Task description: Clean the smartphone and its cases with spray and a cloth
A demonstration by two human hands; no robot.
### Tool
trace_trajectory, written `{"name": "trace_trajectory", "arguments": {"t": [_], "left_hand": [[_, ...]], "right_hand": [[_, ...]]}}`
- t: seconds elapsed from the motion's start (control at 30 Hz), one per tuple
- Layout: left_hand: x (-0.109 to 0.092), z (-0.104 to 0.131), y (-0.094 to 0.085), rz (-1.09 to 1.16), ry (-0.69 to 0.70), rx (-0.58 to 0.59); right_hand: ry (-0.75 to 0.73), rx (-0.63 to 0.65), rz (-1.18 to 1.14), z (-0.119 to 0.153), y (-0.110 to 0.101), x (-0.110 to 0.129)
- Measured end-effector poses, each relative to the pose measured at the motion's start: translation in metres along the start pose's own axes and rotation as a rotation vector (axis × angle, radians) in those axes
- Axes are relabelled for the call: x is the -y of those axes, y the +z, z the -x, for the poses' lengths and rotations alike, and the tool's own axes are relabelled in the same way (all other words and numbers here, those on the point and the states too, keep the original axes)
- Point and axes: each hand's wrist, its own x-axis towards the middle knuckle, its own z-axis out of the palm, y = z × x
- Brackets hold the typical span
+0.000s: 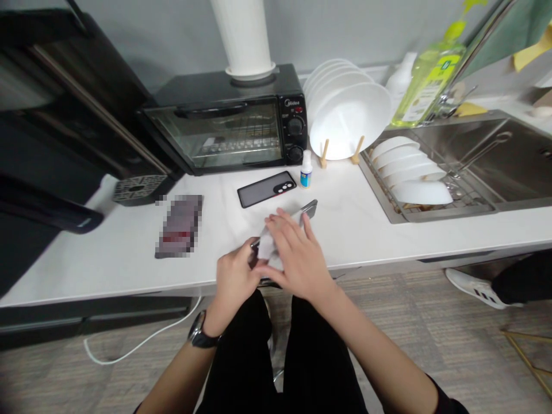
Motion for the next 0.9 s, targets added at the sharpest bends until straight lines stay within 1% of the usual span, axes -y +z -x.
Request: {"name": "trace_trajectory", "arguments": {"t": [0.1,0.13,0.17,0.2,0.27,0.37,0.4,0.43,0.47,0.5,0.63,0.67,0.7,0.73,0.77,0.9], "left_hand": [[-0.005,0.001,-0.002,0.027,-0.003,-0.070],[-0.006,0.001,-0.003,0.034,0.003,-0.087],[-0.006,0.001,-0.003,0.042,0.011,-0.098],[-0.006,0.001,-0.002,0.049,0.016,-0.104],[-0.004,0.001,0.000,0.058,0.026,-0.087],[0.002,0.000,0.003,0.010,0.004,0.005],[0.003,0.000,0.003,-0.005,0.001,0.034],[0.004,0.000,0.004,-0.010,0.003,0.049],[0.005,0.000,0.003,-0.004,0.008,0.045],[0.004,0.000,0.002,0.015,0.018,0.028],[-0.004,0.001,-0.002,0.077,0.032,-0.095],[-0.005,0.001,-0.003,0.083,0.037,-0.114],[-0.006,0.001,-0.003,0.086,0.043,-0.127],[-0.006,0.001,-0.003,0.086,0.048,-0.137],[-0.005,0.001,-0.002,0.086,0.054,-0.144],[0.004,0.002,0.002,0.147,0.150,-0.156]], "right_hand": [[0.151,-0.101,0.070,-0.008,-0.007,-0.042],[0.181,-0.119,0.086,-0.010,-0.009,-0.049],[0.193,-0.125,0.093,-0.011,-0.009,-0.051],[0.184,-0.119,0.092,-0.010,-0.008,-0.047],[0.108,-0.080,0.074,-0.006,-0.002,-0.024],[-0.066,0.022,0.041,0.002,0.007,0.019],[-0.110,0.054,0.030,0.003,0.008,0.027],[-0.132,0.073,0.023,0.003,0.009,0.030],[-0.128,0.073,0.021,0.002,0.008,0.028],[-0.102,0.057,0.024,0.000,0.006,0.019],[0.137,-0.112,0.101,-0.011,-0.003,-0.035],[0.181,-0.143,0.120,-0.013,-0.004,-0.044],[0.204,-0.161,0.129,-0.014,-0.004,-0.047],[0.201,-0.165,0.126,-0.015,-0.003,-0.044],[0.175,-0.157,0.113,-0.014,0.000,-0.036],[-0.035,-0.074,0.035,-0.006,0.015,0.017]]}}
